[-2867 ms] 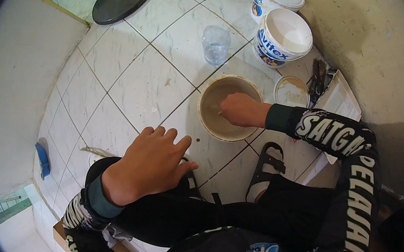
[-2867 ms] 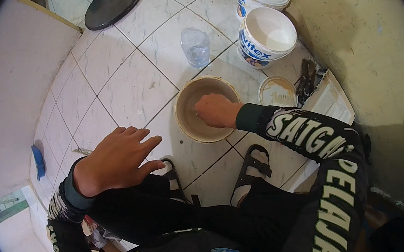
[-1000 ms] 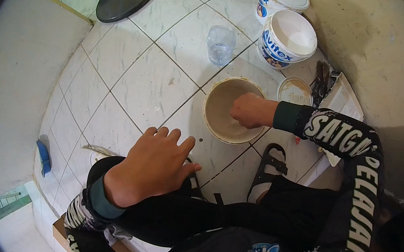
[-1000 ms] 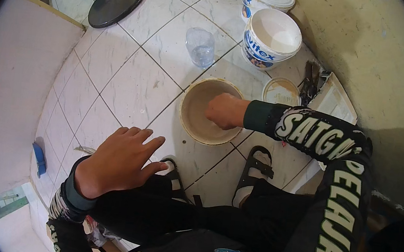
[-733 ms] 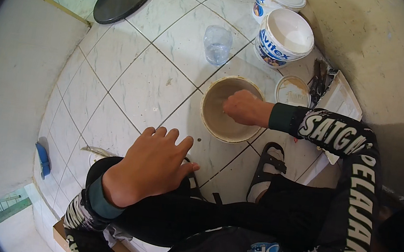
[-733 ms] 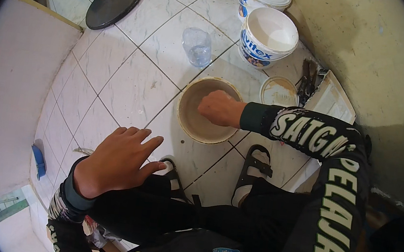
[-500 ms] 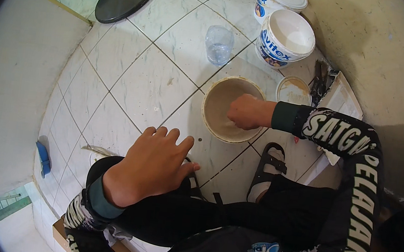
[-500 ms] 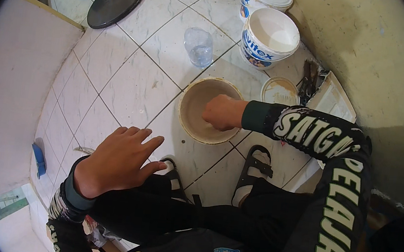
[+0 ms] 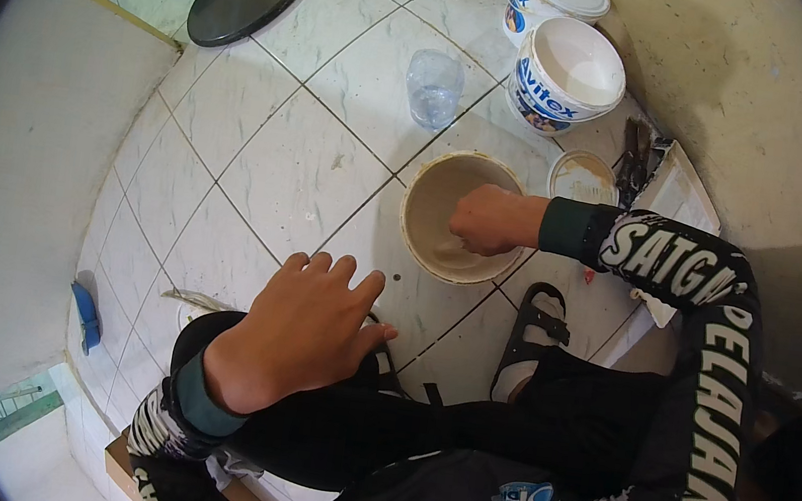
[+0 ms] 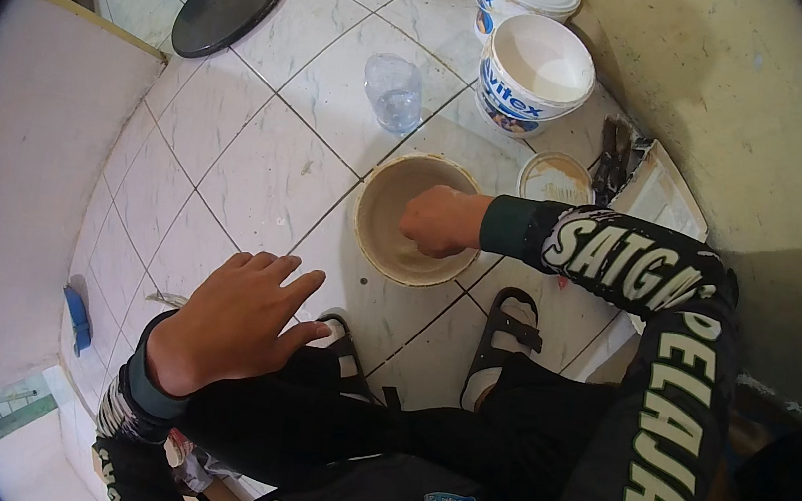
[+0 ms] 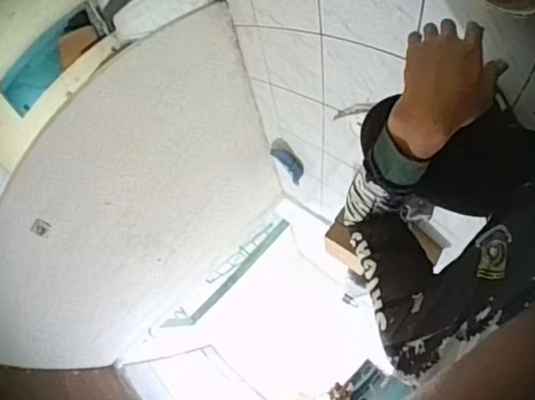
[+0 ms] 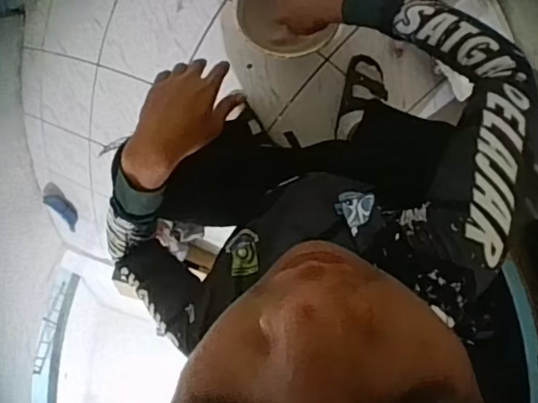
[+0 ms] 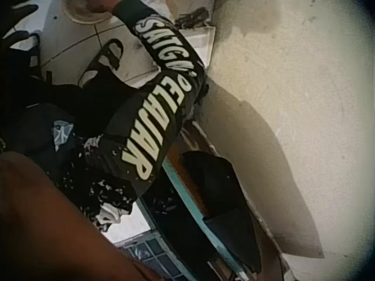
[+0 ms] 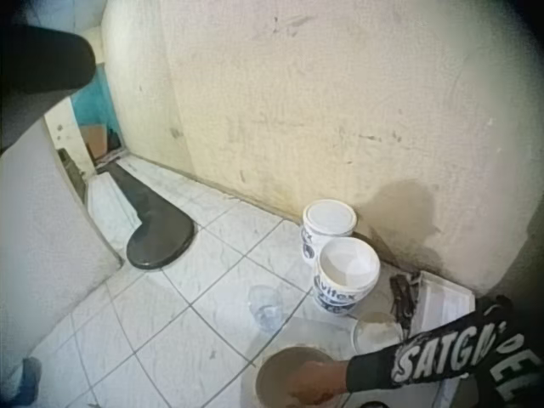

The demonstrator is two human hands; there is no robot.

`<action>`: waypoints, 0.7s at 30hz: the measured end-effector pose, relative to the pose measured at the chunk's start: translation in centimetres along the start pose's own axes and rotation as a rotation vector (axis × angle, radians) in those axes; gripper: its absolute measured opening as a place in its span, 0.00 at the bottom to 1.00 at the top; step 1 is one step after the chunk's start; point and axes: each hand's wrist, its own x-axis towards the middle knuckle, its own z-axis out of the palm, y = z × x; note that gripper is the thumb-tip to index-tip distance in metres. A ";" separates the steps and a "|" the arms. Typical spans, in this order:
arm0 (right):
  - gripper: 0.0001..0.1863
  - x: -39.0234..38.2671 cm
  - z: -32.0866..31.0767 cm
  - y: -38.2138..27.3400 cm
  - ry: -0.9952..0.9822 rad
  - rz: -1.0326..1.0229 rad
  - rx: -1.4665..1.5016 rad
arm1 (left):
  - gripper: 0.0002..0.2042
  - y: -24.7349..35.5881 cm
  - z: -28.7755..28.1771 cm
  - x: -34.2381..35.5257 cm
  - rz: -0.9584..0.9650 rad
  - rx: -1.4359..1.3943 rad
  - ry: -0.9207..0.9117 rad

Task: Mix paint or wall compound in a bucket using a brush and water.

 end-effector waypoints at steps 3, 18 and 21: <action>0.06 -0.4 -0.2 0.4 0.081 -0.007 -0.165 | 0.26 0.0 0.0 0.0 -0.003 -0.001 -0.011; 0.05 -0.2 0.8 0.8 0.100 -0.013 -0.144 | 0.22 0.0 0.1 0.2 0.050 -0.004 0.109; 0.04 0.5 0.3 1.1 0.205 0.040 -0.252 | 0.26 0.2 -0.3 0.1 -0.007 -0.002 -0.022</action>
